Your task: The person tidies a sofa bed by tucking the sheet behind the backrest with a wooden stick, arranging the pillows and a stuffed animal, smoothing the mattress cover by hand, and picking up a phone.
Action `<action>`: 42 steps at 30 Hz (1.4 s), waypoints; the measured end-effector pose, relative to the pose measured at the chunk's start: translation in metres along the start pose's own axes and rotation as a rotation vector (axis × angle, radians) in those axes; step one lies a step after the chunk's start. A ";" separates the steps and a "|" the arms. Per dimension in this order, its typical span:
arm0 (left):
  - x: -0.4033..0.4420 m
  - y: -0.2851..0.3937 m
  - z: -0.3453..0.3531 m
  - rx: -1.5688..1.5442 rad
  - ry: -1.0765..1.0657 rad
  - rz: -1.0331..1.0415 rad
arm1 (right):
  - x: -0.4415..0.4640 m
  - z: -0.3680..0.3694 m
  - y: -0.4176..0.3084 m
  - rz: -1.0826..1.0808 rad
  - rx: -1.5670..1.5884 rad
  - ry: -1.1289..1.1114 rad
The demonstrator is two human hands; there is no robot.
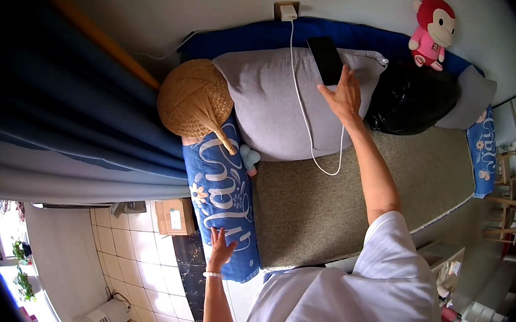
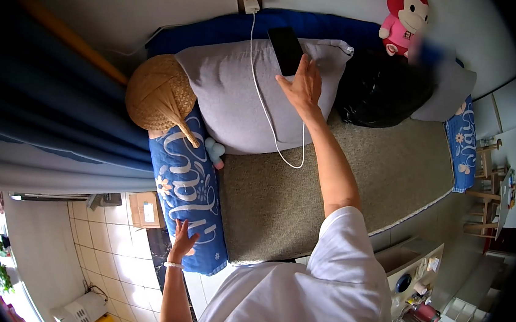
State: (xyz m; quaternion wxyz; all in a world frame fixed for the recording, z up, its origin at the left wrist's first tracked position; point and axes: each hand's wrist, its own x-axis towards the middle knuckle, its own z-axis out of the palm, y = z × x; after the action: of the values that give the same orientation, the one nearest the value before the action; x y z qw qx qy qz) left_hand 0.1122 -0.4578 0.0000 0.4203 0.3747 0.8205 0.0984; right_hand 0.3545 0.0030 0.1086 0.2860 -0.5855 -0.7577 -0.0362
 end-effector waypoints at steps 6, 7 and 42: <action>0.003 -0.020 0.010 -0.057 0.066 0.064 | -0.047 -0.027 0.008 -0.075 0.116 0.031; 0.002 -0.022 0.012 -0.054 0.093 0.085 | -0.059 -0.033 0.008 -0.048 0.138 -0.003; -0.176 -0.131 0.132 -0.361 0.194 -0.294 | -0.291 -0.057 -0.061 -0.319 0.453 -0.511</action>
State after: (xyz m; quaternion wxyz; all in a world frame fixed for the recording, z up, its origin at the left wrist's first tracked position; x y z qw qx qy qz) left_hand 0.2075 -0.6930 -0.0367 0.4097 0.1590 0.8717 0.2168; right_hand 0.3656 -0.2903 0.0345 0.2010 -0.3723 -0.8749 0.2355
